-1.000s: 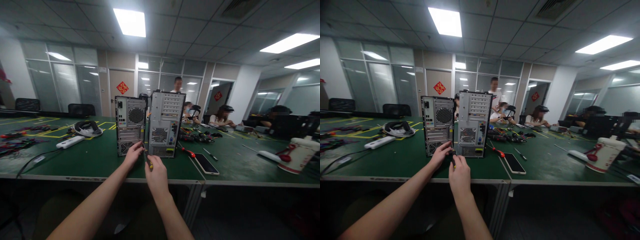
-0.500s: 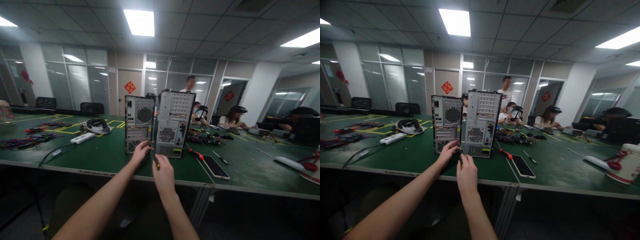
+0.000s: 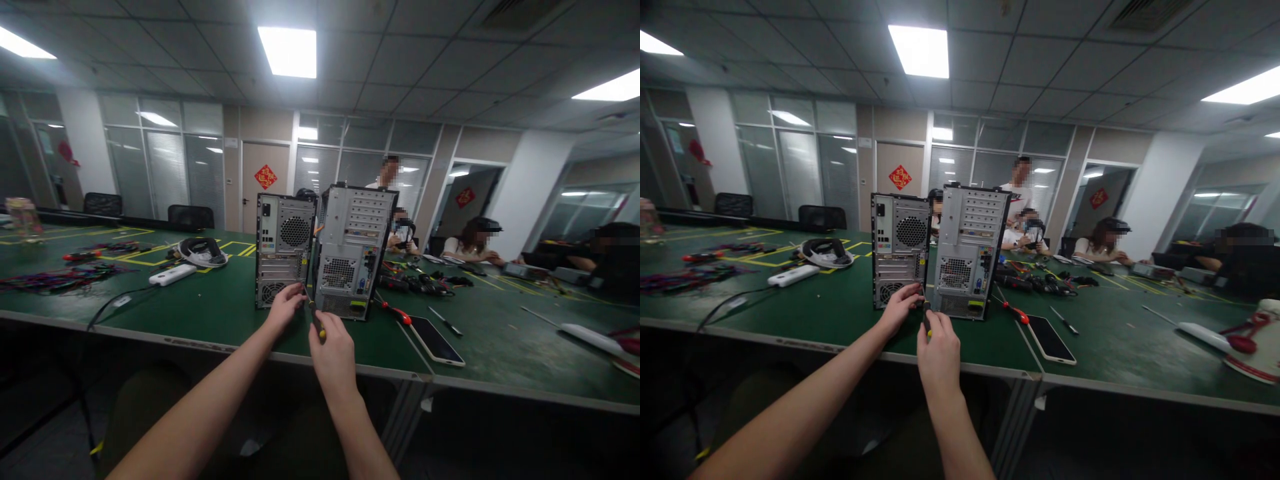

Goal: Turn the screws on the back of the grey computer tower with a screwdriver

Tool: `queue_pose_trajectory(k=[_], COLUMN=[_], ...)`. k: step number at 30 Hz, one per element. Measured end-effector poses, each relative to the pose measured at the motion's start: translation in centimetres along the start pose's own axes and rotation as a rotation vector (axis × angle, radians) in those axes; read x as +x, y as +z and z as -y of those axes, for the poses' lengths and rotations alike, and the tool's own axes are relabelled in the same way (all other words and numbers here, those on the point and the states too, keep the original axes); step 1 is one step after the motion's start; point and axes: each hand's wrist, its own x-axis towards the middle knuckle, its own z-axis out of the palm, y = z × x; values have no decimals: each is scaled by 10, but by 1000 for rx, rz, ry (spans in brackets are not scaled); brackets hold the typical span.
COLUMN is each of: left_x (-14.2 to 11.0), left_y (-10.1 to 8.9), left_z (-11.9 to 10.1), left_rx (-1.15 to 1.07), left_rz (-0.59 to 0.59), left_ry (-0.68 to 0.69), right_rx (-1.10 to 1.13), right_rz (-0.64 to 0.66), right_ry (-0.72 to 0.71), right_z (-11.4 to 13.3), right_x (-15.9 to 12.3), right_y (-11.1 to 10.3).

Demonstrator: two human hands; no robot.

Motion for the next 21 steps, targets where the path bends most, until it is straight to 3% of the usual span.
queue_pose_trajectory(k=[21], left_x=[1], left_y=[-2], left_z=[5], left_rx=[30], left_rz=[-11], left_ry=[13], right_rx=[20], right_rz=[-15], right_ry=[-3], right_z=[-1], right_x=[0], right_y=[-5])
